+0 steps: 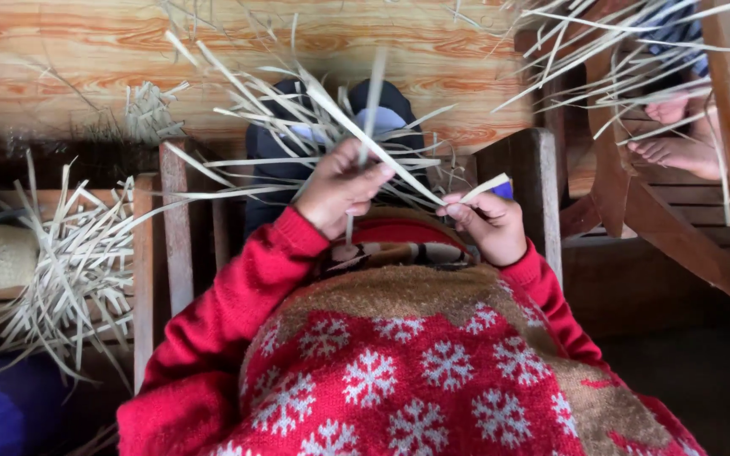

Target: Weaving dried plant fibers to create a basket or container.

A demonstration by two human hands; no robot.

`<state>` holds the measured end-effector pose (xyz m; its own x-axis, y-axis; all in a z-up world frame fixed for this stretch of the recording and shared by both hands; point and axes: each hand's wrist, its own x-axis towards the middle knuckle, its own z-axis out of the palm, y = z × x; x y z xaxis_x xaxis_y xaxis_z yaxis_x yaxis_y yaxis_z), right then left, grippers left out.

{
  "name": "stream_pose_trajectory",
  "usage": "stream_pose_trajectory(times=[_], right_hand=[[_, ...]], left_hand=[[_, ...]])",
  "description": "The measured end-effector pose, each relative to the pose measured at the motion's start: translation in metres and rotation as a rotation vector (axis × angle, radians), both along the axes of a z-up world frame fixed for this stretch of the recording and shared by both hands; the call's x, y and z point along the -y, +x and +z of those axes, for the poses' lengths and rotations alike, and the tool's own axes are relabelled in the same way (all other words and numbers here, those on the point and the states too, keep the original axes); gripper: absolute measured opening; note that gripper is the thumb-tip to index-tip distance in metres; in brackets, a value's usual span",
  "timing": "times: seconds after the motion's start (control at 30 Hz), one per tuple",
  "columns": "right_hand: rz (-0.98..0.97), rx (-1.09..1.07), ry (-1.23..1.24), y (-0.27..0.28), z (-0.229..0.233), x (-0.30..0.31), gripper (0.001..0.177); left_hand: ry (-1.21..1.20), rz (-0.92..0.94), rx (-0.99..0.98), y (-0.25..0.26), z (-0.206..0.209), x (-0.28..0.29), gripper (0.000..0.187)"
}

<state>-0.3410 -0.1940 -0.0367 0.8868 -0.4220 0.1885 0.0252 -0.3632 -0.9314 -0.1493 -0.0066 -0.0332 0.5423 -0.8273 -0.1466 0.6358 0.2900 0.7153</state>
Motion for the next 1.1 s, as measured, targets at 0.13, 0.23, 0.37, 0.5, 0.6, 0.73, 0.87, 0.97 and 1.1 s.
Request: stream_pose_trajectory(times=[0.13, 0.23, 0.37, 0.5, 0.6, 0.73, 0.87, 0.97, 1.1], right_hand=[[0.054, -0.044, -0.24, 0.003, -0.006, 0.004, 0.018], [-0.002, -0.048, -0.301, -0.003, -0.016, 0.02, 0.021], [-0.04, -0.13, -0.115, -0.009, -0.008, 0.022, 0.005], [-0.052, -0.161, -0.074, -0.01, -0.009, 0.027, 0.008], [-0.061, -0.178, -0.037, -0.017, -0.036, 0.052, 0.012], [-0.201, -0.355, -0.236, -0.032, -0.118, 0.118, 0.009], [-0.161, -1.041, -0.679, -0.06, -0.237, 0.219, 0.051], [-0.185, -0.975, -0.679, -0.055, -0.232, 0.208, 0.046], [-0.225, -0.894, -0.681, -0.055, -0.223, 0.198, 0.039]], left_hand=[[-0.142, -0.02, 0.059, -0.008, 0.024, -0.004, 0.029], [-0.262, -0.027, 0.097, -0.01, 0.023, -0.008, 0.039], [-0.27, -0.154, 0.23, -0.002, 0.015, -0.012, 0.05], [-0.056, 0.033, 0.305, -0.009, -0.004, 0.013, 0.027], [-0.057, 0.19, 0.354, -0.006, -0.009, 0.015, 0.027], [-0.1, 0.335, 0.365, 0.0, 0.008, -0.001, 0.028], [-0.276, 0.325, 0.498, 0.006, 0.005, -0.006, 0.024], [-0.343, 0.221, 0.3, -0.006, 0.02, -0.014, 0.029], [-0.346, 0.263, 0.329, 0.001, -0.013, 0.011, 0.022]])
